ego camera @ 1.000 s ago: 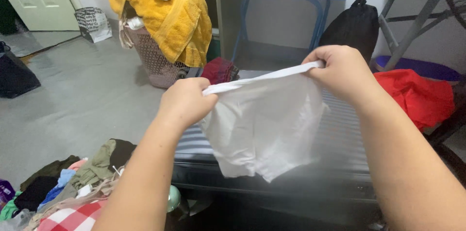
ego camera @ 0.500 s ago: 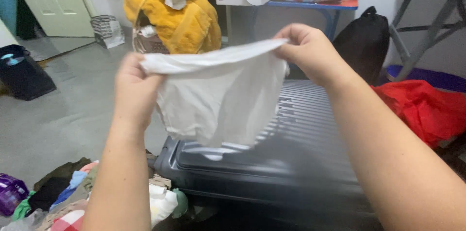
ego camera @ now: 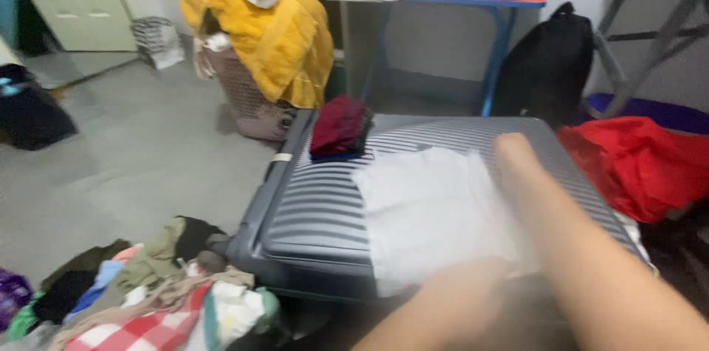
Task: The person folds clothes and personal items by hand, using the lid of a suitcase as a work surface.
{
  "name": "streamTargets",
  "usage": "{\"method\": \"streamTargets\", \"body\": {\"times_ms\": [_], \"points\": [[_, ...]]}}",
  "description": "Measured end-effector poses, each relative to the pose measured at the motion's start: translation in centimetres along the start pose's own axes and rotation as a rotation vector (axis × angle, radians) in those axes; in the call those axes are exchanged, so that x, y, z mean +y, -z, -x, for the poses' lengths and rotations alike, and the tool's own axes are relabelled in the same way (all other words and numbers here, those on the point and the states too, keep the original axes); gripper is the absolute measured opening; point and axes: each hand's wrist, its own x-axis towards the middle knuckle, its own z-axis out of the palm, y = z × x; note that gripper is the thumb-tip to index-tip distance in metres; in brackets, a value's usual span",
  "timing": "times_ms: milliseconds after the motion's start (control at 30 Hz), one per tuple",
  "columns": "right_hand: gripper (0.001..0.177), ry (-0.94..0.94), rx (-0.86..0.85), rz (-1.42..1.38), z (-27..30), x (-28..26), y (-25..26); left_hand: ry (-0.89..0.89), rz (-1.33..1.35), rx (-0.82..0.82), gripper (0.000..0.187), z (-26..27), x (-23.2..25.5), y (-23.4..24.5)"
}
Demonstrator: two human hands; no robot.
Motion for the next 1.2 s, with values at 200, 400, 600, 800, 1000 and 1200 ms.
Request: {"method": "streamTargets", "body": {"times_ms": [200,400,600,800,1000,1200], "points": [[0.056,0.446,-0.217,1.428,6.0,5.0,0.8,0.063,-0.229,0.295,0.036,-3.0,-10.2,2.8],[0.071,0.594,-0.194,1.547,10.8,6.2,0.5,0.298,-0.513,0.225,0.043,-1.7,-14.8,8.1],[0.066,0.792,-0.398,1.444,7.9,4.5,1.8,0.231,-0.463,0.307,0.045,2.4,-13.3,8.3],[0.036,0.759,-0.191,1.494,14.7,1.7,-0.4,0.153,-0.373,0.402,0.041,4.1,-12.8,8.9],[0.057,0.892,-0.426,1.078,27.9,3.2,-3.5,0.071,-0.518,0.360,0.030,3.5,-15.1,10.1],[0.030,1.000,-0.284,1.097,27.0,5.6,-0.9,-0.020,-0.716,0.230,0.015,3.4,-17.2,12.5]]}}
